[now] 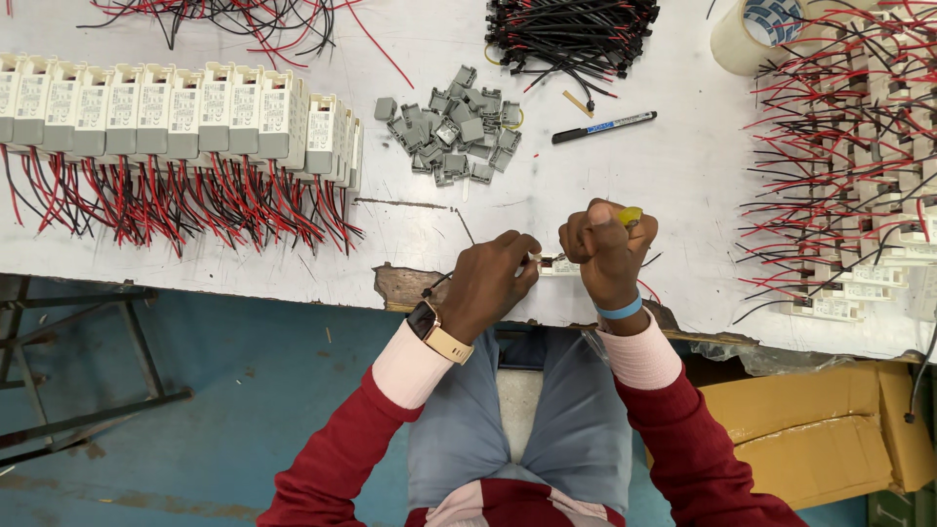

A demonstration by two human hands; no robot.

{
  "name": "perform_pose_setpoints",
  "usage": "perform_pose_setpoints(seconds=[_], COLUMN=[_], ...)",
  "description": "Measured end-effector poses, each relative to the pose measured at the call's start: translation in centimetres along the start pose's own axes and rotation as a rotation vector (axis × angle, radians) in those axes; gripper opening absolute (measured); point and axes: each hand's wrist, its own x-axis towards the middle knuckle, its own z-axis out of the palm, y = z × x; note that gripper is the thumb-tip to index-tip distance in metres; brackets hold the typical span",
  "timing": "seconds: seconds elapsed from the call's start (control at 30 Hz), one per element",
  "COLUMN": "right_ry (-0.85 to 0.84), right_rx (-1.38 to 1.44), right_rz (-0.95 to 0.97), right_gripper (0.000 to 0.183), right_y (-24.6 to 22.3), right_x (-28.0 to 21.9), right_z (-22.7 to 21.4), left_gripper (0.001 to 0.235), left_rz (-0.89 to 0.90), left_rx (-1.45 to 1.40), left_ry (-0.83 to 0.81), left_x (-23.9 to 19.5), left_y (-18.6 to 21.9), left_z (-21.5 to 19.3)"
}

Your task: The person sits at a workbench and uses a yellow screwdriver to attach red and black wires to small white electrical modules. They repeatedly tighten terminal screws, then place the finished units into a cardboard box.

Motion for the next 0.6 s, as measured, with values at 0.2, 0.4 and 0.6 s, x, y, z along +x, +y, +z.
perform_pose_setpoints(seconds=[0.2, 0.4, 0.6], right_ry=[-0.010, -0.003, 0.005], right_rx=[0.006, 0.007, 0.012], right_rz=[-0.014, 0.011, 0.011], right_gripper=[0.060, 0.060, 0.060], right_y=[0.24, 0.50, 0.41], right_x=[-0.01, -0.26, -0.21], right_z=[-0.08, -0.35, -0.32], left_gripper=[0.013, 0.012, 0.013], left_rz=[0.007, 0.003, -0.002], left_rx=[-0.001, 0.037, 0.012], left_ry=[0.006, 0.005, -0.015], left_x=[0.12, 0.33, 0.53], left_y=[0.04, 0.31, 0.47], left_z=[0.10, 0.32, 0.28])
